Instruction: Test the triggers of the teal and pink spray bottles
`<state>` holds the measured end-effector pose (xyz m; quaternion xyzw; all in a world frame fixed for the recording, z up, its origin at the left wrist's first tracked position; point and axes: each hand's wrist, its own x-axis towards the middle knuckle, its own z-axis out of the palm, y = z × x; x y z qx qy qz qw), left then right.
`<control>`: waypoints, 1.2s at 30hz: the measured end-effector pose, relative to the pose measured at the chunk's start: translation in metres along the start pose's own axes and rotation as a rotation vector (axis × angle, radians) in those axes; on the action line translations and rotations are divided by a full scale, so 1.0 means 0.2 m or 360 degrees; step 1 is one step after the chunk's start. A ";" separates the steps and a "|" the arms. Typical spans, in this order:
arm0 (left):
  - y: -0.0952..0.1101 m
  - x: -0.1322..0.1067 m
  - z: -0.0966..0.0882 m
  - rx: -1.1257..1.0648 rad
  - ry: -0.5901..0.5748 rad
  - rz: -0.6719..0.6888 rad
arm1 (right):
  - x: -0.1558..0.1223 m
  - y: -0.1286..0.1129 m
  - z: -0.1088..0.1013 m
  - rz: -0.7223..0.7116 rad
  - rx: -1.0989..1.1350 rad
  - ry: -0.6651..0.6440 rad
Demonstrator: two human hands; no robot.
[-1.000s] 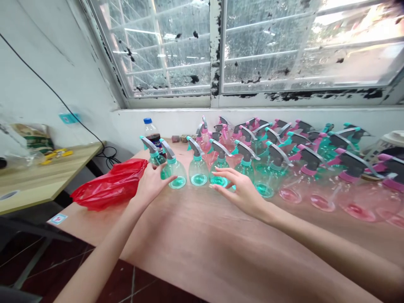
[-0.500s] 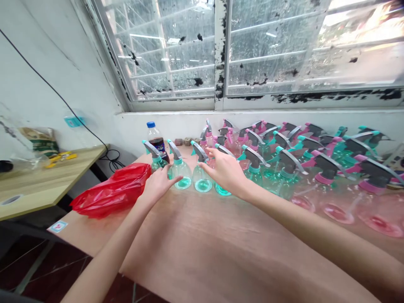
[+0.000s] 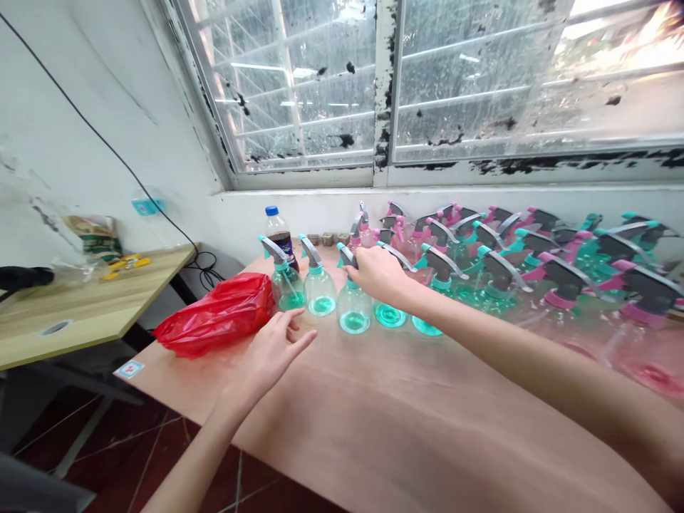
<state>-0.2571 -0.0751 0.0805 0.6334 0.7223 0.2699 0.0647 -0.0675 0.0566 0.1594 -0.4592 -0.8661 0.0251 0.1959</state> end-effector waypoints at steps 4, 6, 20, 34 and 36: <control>0.06 -0.08 0.09 -0.0160 -0.0065 0.0082 | -0.15 -0.02 -0.06 -0.0079 -0.0012 -0.0036; 0.11 -0.13 0.14 -0.0230 -0.0095 0.0137 | -0.25 -0.03 -0.10 -0.0131 -0.0016 -0.0060; 0.65 -0.37 0.54 -0.0765 -0.0426 0.0538 | -0.94 0.48 -0.27 -0.0389 0.0567 -0.0088; 1.19 -0.38 0.97 -0.0968 -0.0530 0.0835 | -1.25 0.98 -0.16 -0.0178 0.1423 0.0317; 1.21 -0.36 1.02 -0.0937 -0.0523 0.0946 | -1.26 1.00 -0.15 -0.0102 0.1472 0.0406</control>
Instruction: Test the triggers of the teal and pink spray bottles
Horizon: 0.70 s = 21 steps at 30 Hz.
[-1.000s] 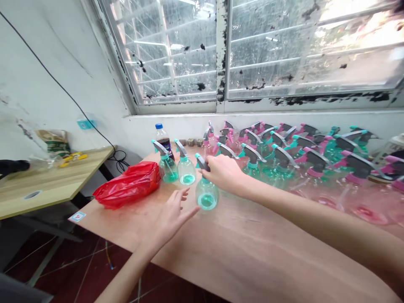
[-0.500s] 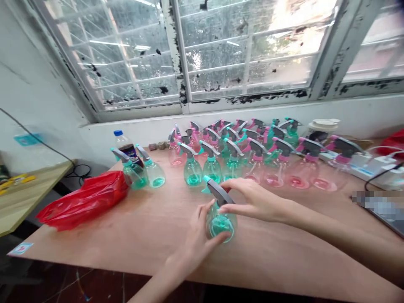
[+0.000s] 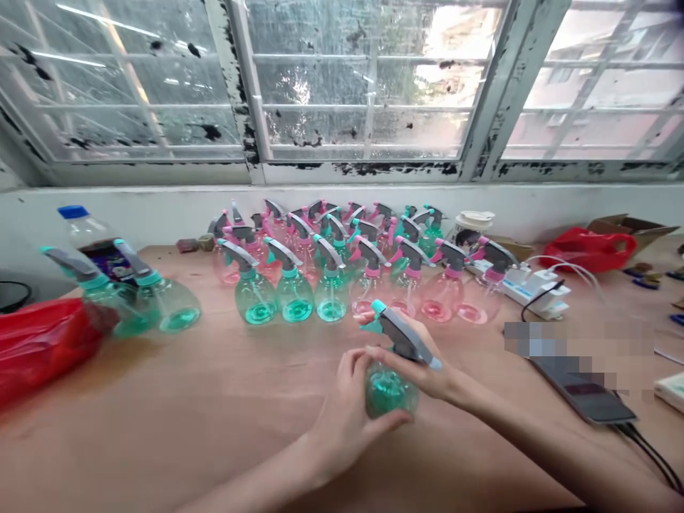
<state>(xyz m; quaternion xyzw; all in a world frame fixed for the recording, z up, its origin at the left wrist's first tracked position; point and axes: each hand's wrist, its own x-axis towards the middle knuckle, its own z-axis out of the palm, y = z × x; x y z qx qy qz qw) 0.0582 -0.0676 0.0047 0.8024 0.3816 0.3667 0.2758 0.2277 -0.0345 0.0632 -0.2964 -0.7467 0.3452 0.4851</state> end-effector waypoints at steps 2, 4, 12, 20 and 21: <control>-0.05 0.04 -0.01 0.0113 -0.0106 0.0184 | -0.01 0.01 -0.03 -0.0027 -0.0027 0.0051; -0.11 0.08 -0.06 0.0242 -0.0288 0.0407 | -0.01 0.00 -0.06 -0.0064 -0.0098 0.0048; -0.31 0.13 -0.27 0.0660 -0.0487 0.0162 | 0.02 -0.01 -0.13 -0.0093 -0.0198 -0.0056; -0.30 0.13 -0.25 0.0779 -0.0571 0.0071 | 0.11 0.00 -0.11 -0.0212 -0.0163 -0.0066; -0.30 0.13 -0.25 0.0781 -0.0575 0.0070 | 0.11 0.00 -0.11 -0.0220 -0.0158 -0.0067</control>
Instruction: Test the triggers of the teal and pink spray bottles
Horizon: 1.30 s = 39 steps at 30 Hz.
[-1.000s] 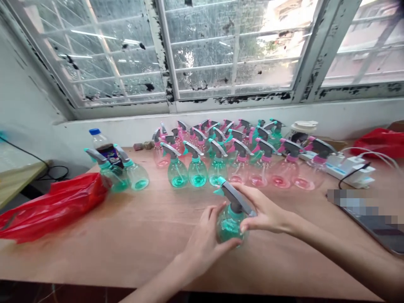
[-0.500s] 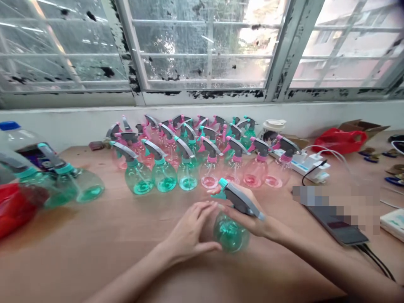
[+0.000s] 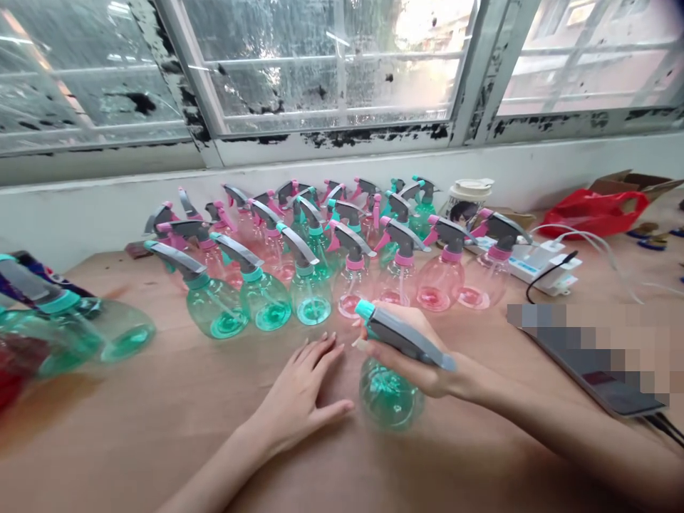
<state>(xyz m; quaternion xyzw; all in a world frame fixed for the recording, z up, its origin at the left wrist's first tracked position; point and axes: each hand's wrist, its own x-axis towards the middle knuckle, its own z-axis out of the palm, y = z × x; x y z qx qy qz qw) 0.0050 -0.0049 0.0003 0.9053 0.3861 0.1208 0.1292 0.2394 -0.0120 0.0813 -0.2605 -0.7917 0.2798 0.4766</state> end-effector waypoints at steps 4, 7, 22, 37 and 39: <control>0.00 0.00 0.00 0.0026 -0.0027 -0.0005 | 0.00 0.02 -0.01 0.0105 0.0087 -0.0083; -0.01 -0.01 0.01 0.0043 -0.0023 0.0024 | 0.00 0.04 -0.02 0.0310 0.0226 -0.0057; 0.00 -0.02 0.01 0.0259 -0.0094 0.0063 | -0.02 0.10 0.01 0.0319 0.0477 -0.0028; 0.02 -0.01 0.00 0.0274 -0.0154 0.0045 | -0.01 0.08 -0.01 0.0292 0.0259 0.0014; 0.02 -0.01 0.00 0.0267 -0.0149 0.0047 | -0.01 0.07 -0.01 0.0357 0.0257 0.0002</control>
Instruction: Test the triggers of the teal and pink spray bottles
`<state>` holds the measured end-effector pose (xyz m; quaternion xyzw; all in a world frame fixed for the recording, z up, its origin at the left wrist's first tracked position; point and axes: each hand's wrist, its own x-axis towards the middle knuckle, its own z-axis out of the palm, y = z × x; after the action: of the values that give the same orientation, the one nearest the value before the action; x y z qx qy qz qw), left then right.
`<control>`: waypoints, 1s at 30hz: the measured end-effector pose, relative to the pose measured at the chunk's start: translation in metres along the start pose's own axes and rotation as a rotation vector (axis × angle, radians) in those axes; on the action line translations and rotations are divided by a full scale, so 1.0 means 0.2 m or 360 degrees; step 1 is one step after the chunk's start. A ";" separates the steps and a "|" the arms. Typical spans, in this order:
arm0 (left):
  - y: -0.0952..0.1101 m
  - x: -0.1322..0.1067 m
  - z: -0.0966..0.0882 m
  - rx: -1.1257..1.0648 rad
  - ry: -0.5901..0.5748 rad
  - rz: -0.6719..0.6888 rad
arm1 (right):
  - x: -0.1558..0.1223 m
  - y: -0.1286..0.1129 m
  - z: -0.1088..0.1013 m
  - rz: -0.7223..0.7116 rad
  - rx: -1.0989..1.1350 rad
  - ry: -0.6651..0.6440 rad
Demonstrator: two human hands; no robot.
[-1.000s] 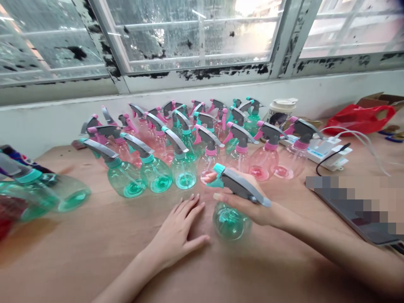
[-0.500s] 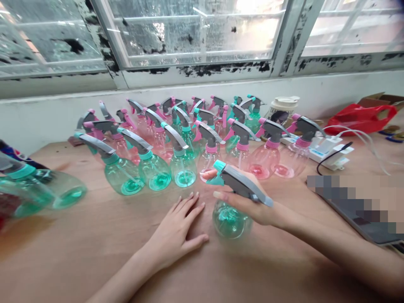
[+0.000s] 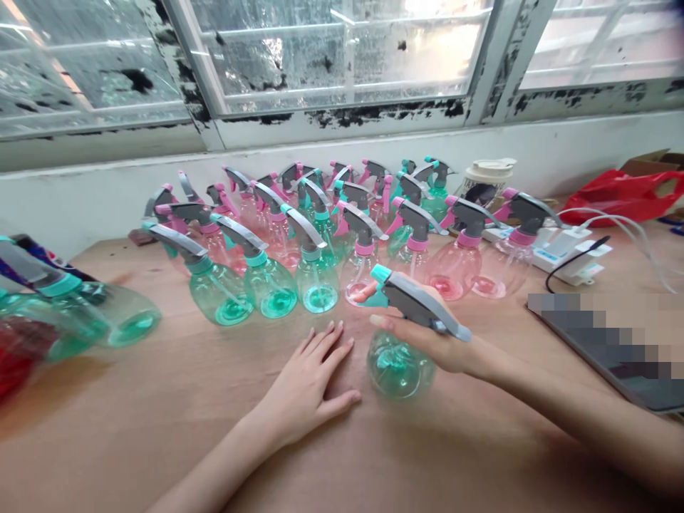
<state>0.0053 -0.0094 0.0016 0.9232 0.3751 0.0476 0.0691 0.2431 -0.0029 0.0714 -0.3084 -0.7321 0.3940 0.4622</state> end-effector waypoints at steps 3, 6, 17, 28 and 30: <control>0.00 0.00 0.00 -0.0015 0.0013 0.0001 | 0.00 -0.01 0.00 0.0049 -0.0016 0.0023; 0.00 0.00 0.00 -0.0011 0.0001 0.0004 | -0.01 -0.01 0.00 -0.0021 -0.0089 0.0083; 0.00 0.00 0.00 0.0032 -0.0006 0.0010 | -0.02 0.01 -0.01 0.0003 -0.0048 0.0037; 0.01 0.00 -0.01 0.0007 0.0007 0.0023 | -0.03 0.03 -0.01 -0.0095 0.0068 -0.0004; 0.01 0.00 -0.01 0.0017 0.0007 0.0022 | -0.03 0.02 -0.01 -0.0071 0.0100 -0.0009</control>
<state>0.0067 -0.0096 0.0037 0.9261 0.3690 0.0481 0.0631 0.2481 -0.0040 0.0662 -0.2764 -0.7274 0.4071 0.4783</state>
